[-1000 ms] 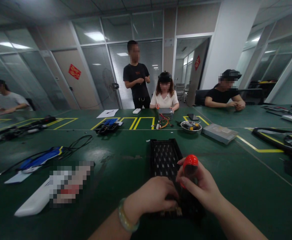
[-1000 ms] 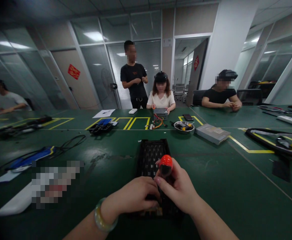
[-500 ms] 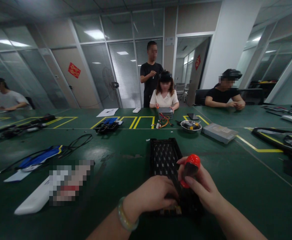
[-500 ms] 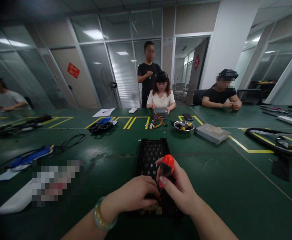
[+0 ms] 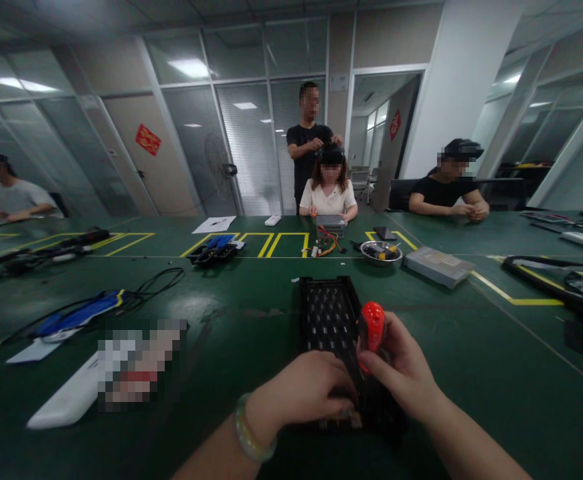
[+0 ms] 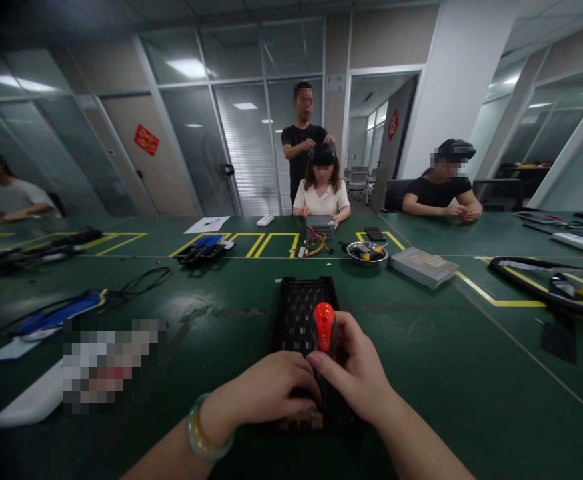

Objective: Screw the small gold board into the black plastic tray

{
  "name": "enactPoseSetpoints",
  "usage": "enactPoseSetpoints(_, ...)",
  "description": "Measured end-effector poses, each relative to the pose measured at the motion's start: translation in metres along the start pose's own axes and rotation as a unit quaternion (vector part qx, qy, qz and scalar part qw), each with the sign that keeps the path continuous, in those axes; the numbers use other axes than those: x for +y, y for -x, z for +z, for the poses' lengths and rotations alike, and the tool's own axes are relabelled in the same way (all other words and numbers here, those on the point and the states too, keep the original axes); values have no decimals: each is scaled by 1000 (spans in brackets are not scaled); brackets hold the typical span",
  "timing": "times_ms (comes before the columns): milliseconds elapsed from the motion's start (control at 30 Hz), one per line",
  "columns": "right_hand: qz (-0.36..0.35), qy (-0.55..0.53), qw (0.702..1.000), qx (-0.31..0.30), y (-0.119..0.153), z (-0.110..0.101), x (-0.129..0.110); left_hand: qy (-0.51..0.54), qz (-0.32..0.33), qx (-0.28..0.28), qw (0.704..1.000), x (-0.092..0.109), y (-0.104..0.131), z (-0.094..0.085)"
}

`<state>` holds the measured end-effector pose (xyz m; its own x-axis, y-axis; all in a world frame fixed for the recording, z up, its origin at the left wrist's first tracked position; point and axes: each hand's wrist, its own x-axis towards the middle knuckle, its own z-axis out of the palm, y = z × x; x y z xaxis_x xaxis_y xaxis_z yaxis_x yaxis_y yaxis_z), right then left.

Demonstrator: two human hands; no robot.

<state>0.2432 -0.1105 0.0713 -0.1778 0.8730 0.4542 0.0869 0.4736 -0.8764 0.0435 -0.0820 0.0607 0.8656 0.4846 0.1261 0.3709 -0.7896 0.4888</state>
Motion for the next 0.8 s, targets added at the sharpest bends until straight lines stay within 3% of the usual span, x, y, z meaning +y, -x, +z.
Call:
enactPoseSetpoints(133,10,-14,999,27,-1,1,3,-3,6,0,1000,0,0,-1)
enactPoseSetpoints(300,4,-63,992,112,-4,1,4,-25,2,-7,1000,-1,1,-1)
enactPoseSetpoints(600,48,-155,948,272,-18,-8,11,-20,12,-10,1000,-7,1,1)
enactPoseSetpoints(800,71,-163,933,311,-25,-9,15,-19,10,-23,1000,-6,1,-1)
